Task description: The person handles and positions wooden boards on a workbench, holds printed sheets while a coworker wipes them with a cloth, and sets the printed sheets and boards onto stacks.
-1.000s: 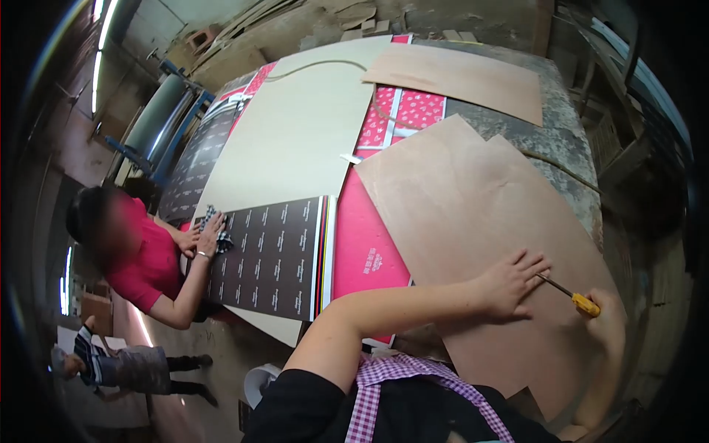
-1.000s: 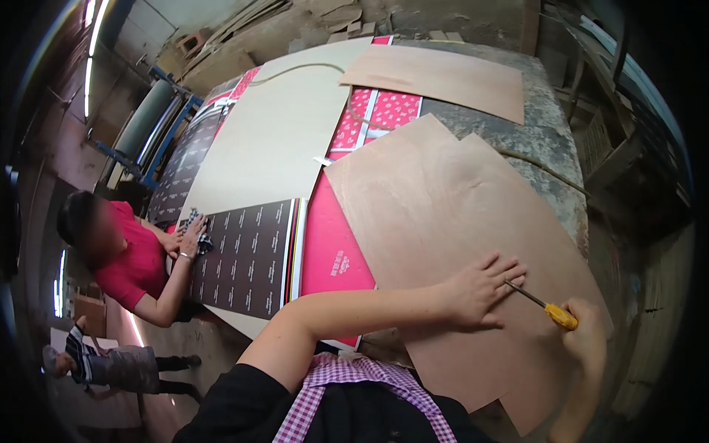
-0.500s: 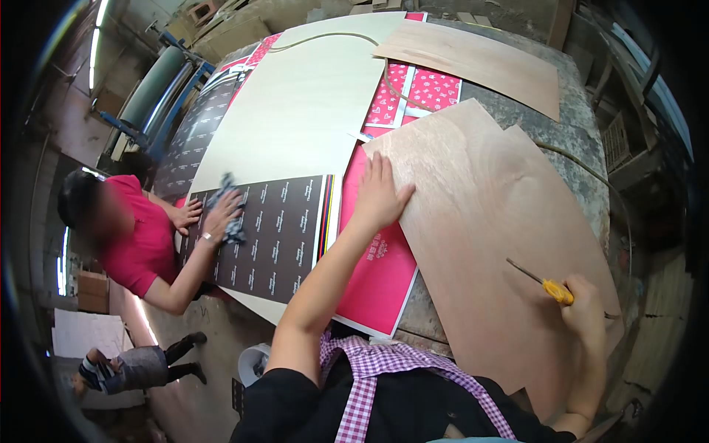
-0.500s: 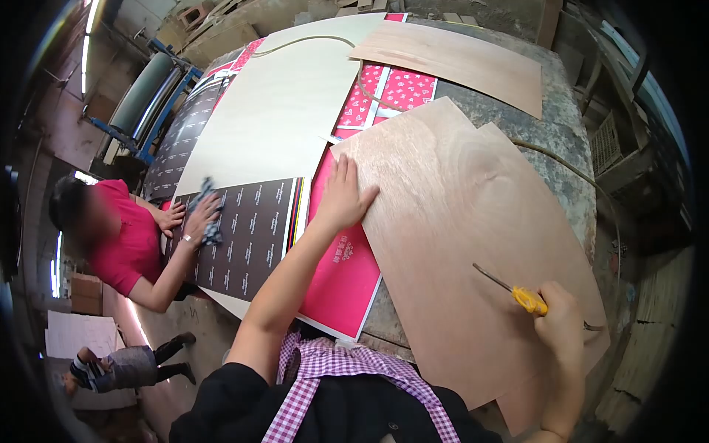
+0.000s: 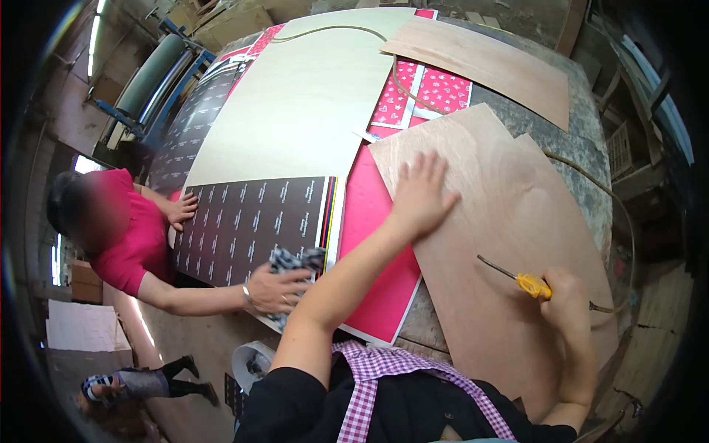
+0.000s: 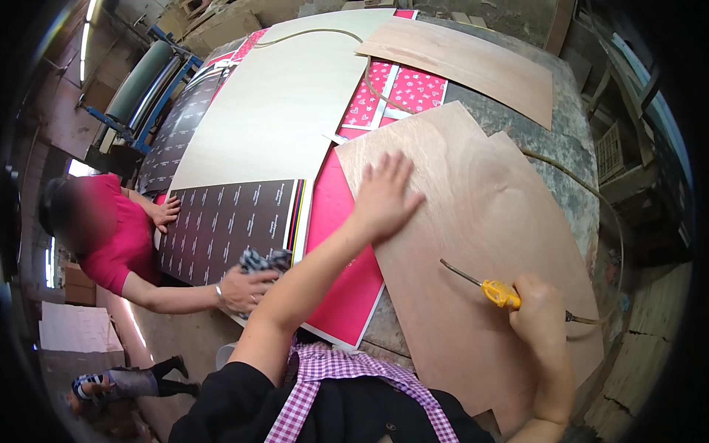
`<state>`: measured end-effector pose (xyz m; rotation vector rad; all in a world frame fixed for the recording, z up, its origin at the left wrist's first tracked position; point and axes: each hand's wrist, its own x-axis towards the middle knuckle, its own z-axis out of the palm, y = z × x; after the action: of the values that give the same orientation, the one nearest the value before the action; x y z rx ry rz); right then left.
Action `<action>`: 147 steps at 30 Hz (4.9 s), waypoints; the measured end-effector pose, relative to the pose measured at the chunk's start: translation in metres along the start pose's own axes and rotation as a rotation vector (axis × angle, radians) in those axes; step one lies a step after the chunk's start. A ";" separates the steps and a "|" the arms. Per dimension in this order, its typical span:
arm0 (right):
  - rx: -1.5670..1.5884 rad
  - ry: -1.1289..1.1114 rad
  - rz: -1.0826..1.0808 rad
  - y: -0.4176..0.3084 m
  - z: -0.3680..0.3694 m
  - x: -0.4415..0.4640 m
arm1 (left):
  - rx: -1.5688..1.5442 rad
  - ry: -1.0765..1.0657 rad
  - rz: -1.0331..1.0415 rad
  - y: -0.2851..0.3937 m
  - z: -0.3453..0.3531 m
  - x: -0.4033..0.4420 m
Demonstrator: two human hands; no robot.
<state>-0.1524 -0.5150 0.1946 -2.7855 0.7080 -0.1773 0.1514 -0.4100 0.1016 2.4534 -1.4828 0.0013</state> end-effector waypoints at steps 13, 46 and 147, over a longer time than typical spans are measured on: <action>-0.010 0.060 0.190 0.022 -0.007 -0.029 | 0.063 -0.060 -0.204 -0.015 -0.009 0.029; 0.091 0.034 0.325 0.046 -0.018 -0.026 | -0.123 -0.059 0.198 0.089 0.035 0.104; 0.190 -0.550 -1.826 -0.427 0.237 0.120 | -1.284 1.308 -1.299 -0.073 0.011 -0.419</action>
<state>0.1884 -0.1591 0.0935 -2.1264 -1.8345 0.1960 0.0139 -0.0170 0.0147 1.2235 0.6338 0.2381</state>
